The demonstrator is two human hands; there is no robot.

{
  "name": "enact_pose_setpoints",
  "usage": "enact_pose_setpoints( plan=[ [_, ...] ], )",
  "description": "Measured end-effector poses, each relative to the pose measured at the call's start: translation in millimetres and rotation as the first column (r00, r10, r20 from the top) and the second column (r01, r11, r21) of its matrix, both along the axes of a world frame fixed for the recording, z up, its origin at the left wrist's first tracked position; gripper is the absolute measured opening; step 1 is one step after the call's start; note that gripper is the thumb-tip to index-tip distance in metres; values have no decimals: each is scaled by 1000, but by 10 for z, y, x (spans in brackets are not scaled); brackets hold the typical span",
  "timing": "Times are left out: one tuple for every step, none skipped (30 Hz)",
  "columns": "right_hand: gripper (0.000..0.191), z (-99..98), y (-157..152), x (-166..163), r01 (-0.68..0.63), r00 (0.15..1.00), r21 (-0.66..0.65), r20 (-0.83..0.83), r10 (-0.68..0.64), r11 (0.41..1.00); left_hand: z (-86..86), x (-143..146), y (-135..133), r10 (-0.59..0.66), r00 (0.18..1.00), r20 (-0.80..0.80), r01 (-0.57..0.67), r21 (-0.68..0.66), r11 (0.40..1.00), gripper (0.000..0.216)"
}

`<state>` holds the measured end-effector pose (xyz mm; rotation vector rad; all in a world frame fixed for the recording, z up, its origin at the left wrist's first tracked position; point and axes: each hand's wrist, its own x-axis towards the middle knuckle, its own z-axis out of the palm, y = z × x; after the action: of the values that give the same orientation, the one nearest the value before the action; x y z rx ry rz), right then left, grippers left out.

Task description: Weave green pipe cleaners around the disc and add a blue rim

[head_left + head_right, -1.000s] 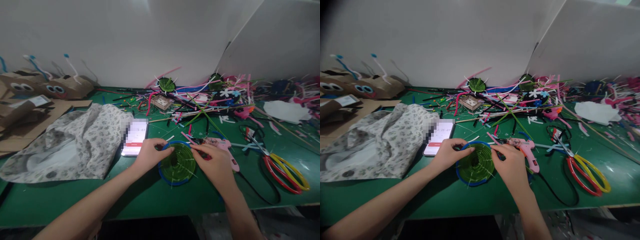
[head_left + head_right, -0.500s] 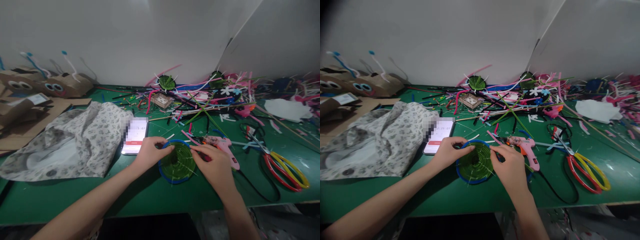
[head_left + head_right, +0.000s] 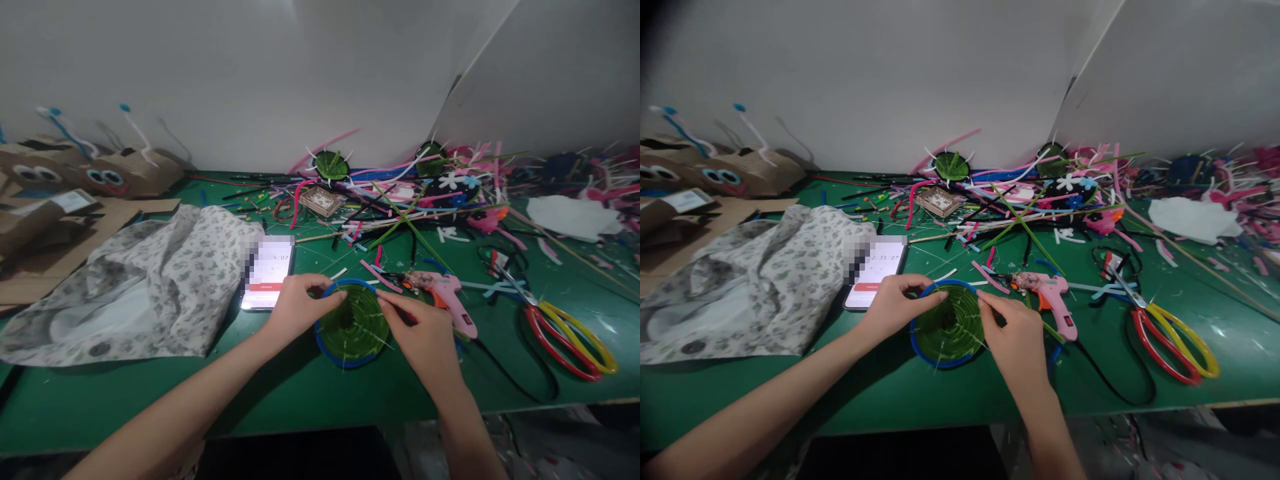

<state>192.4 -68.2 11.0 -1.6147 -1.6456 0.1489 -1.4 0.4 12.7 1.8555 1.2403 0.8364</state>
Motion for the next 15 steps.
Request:
enact_pose_setpoints(
  plan=[
    [21,-3,-8,-5,7,1000,-10,-6,-7,1000,-2,0,0,0,1000,1,0,0,1000,26],
    [22,-3,-15,-11,11,1000,-23,-11,-12,1000,-4,0,1,-2,1000,2,2,2,1000,26],
    [22,-1,-21,-18,13,1000,-39,-16,-13,999,-7,0,2,-2,1000,2,2,6,1000,27],
    [24,1,-27,-26,11,1000,-56,-21,-13,998,-11,-1,2,-4,1000,3,4,11,1000,27],
    [25,4,-32,-34,8,1000,-74,-25,-10,997,-14,-2,3,-5,1000,5,5,17,1000,28],
    [26,5,-37,-41,4,1000,-92,-28,-6,996,-17,-3,2,-6,1000,7,5,20,1000,28],
    [27,3,-41,-46,2,1000,-107,-28,-5,994,-19,-4,2,-6,1000,10,6,21,1000,27],
    [28,-2,-46,-49,2,1000,-118,-24,-5,993,-20,-5,1,-7,1000,13,7,21,1000,27],
    [29,-9,-51,-51,6,1000,-126,-19,-9,992,-21,-7,-1,-9,1000,15,8,20,1000,26],
    [29,-18,-56,-51,11,1000,-133,-12,-12,991,-22,-9,-2,-10,1000,16,9,20,1000,26],
    [30,-28,-62,-50,14,1000,-139,-7,-16,990,-22,-11,-2,-10,1000,16,10,20,1000,26],
    [31,-38,-68,-48,15,1000,-145,-6,-16,989,-21,-13,-2,-10,1000,16,9,20,1000,26],
    [32,-45,-75,-47,12,1000,-151,-10,-13,988,-21,-13,-2,-9,1000,15,9,21,1000,27],
    [33,-50,-82,-47,7,1000,-156,-18,-10,988,-21,-13,0,-9,1000,15,8,20,1000,27],
    [34,-54,-89,-47,-1,1000,-159,-28,-4,987,-22,-12,1,-9,1000,15,8,16,1000,26]
  ],
)
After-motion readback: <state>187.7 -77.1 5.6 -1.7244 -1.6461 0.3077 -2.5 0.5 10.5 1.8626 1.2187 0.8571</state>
